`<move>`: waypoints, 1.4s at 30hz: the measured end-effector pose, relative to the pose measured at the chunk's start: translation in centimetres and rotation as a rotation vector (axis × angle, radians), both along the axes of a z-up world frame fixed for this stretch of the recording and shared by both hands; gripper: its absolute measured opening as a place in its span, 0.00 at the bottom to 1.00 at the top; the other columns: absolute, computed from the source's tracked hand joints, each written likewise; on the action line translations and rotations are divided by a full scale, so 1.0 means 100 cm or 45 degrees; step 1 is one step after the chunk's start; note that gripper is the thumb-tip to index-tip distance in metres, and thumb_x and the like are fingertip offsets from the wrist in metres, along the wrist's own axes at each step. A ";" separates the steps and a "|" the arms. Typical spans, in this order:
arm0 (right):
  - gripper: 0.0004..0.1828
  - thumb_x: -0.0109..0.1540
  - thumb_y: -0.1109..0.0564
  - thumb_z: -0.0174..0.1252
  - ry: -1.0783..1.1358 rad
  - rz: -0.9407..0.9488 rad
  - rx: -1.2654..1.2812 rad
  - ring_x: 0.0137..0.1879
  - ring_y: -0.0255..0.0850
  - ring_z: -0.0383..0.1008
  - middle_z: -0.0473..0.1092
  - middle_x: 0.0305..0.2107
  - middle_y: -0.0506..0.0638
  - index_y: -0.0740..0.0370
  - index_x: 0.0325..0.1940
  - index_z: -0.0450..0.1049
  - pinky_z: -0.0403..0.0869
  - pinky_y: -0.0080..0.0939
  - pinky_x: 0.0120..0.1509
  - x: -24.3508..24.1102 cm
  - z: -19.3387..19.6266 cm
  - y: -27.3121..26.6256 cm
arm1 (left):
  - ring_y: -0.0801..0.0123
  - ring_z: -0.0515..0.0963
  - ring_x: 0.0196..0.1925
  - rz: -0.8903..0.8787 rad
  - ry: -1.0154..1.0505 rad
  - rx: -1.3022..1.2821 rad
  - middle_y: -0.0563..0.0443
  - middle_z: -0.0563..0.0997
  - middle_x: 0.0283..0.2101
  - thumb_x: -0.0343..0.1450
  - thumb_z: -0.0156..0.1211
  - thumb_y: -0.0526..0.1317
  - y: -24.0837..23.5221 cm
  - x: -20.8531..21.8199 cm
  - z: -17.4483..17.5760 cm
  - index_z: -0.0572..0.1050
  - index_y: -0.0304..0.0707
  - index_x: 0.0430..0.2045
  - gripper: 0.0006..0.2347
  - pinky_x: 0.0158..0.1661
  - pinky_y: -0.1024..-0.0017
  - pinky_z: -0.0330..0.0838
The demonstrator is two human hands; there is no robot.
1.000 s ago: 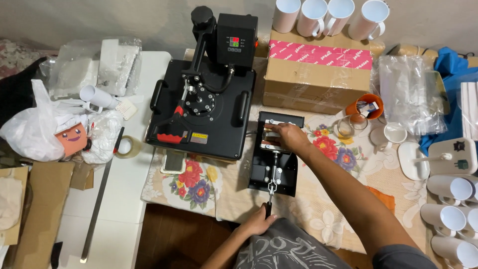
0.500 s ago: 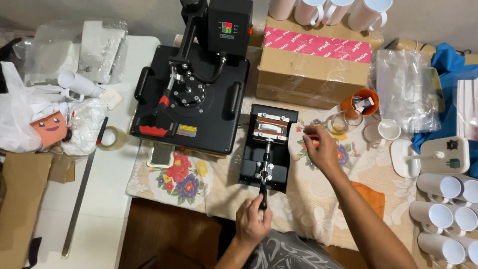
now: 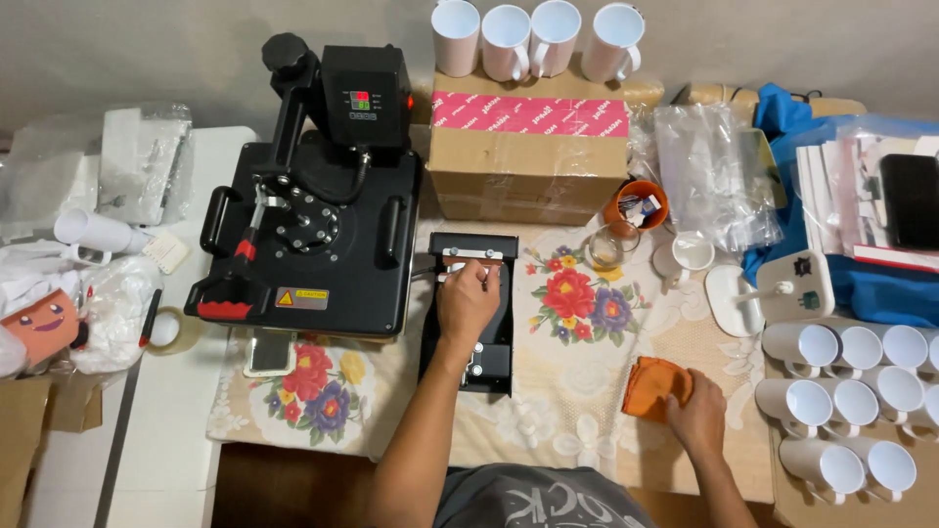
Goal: Cleaning ceramic mugs and applying sublimation prints using a specialized mug heat press.
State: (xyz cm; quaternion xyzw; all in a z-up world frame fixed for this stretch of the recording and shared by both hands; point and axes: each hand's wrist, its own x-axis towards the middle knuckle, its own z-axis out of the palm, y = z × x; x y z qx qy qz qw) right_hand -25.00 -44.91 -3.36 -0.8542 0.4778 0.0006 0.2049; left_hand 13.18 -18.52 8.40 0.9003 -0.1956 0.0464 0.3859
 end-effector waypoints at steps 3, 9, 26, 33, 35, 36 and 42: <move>0.60 0.54 0.49 0.84 0.032 -0.232 0.116 0.78 0.72 0.71 0.69 0.70 0.77 0.67 0.87 0.66 0.67 0.66 0.83 -0.006 -0.027 -0.033 | 0.33 0.88 0.31 0.009 -0.068 -0.013 0.38 0.83 0.20 0.73 0.71 0.47 0.000 0.005 -0.012 0.72 0.41 0.19 0.17 0.33 0.44 0.79; 0.49 0.52 0.43 0.87 0.029 -0.488 0.526 0.64 0.77 0.81 0.81 0.55 0.78 0.69 0.72 0.82 0.80 0.72 0.61 0.014 -0.068 -0.040 | 0.49 0.83 0.22 -0.035 0.292 -0.215 0.46 0.73 0.10 0.74 0.71 0.49 0.011 0.017 -0.041 0.76 0.42 0.16 0.18 0.28 0.62 0.76; 0.72 0.46 0.28 0.85 -0.311 0.999 0.048 0.83 0.68 0.60 0.63 0.74 0.68 0.63 0.83 0.62 0.56 0.69 0.90 0.220 0.102 0.211 | 0.67 0.74 0.12 -0.120 0.912 -0.584 0.50 0.68 0.05 0.76 0.68 0.47 0.032 0.009 -0.058 0.74 0.43 0.09 0.22 0.22 0.74 0.68; 0.38 0.53 0.39 0.66 -0.393 1.198 -0.750 0.59 0.56 0.75 0.71 0.42 0.59 0.70 0.57 0.75 0.58 0.63 0.87 0.247 -0.042 0.219 | 0.69 0.73 0.21 -0.135 0.852 -0.571 0.54 0.73 0.13 0.74 0.68 0.46 0.037 0.012 -0.060 0.77 0.42 0.11 0.19 0.29 0.70 0.69; 0.32 0.54 0.44 0.63 -0.436 1.186 -0.764 0.56 0.56 0.75 0.70 0.39 0.59 0.70 0.54 0.75 0.60 0.63 0.85 0.246 -0.034 0.224 | 0.66 0.75 0.23 -0.148 0.859 -0.537 0.51 0.74 0.14 0.75 0.68 0.47 0.039 0.011 -0.061 0.78 0.41 0.12 0.19 0.30 0.68 0.71; 0.26 0.55 0.48 0.60 -0.483 1.183 -0.783 0.53 0.57 0.75 0.69 0.37 0.59 0.69 0.50 0.76 0.62 0.62 0.84 0.248 -0.029 0.222 | 0.64 0.76 0.24 -0.155 0.860 -0.511 0.49 0.76 0.15 0.75 0.69 0.47 0.036 0.013 -0.060 0.79 0.40 0.12 0.19 0.32 0.65 0.72; 0.34 0.43 0.48 0.65 -0.465 1.134 -0.702 0.52 0.56 0.75 0.71 0.37 0.59 0.68 0.50 0.76 0.62 0.59 0.84 0.246 -0.037 0.222 | 0.62 0.80 0.21 -0.156 0.834 -0.426 0.56 0.74 0.12 0.74 0.69 0.52 0.034 0.015 -0.088 0.76 0.46 0.09 0.21 0.29 0.69 0.73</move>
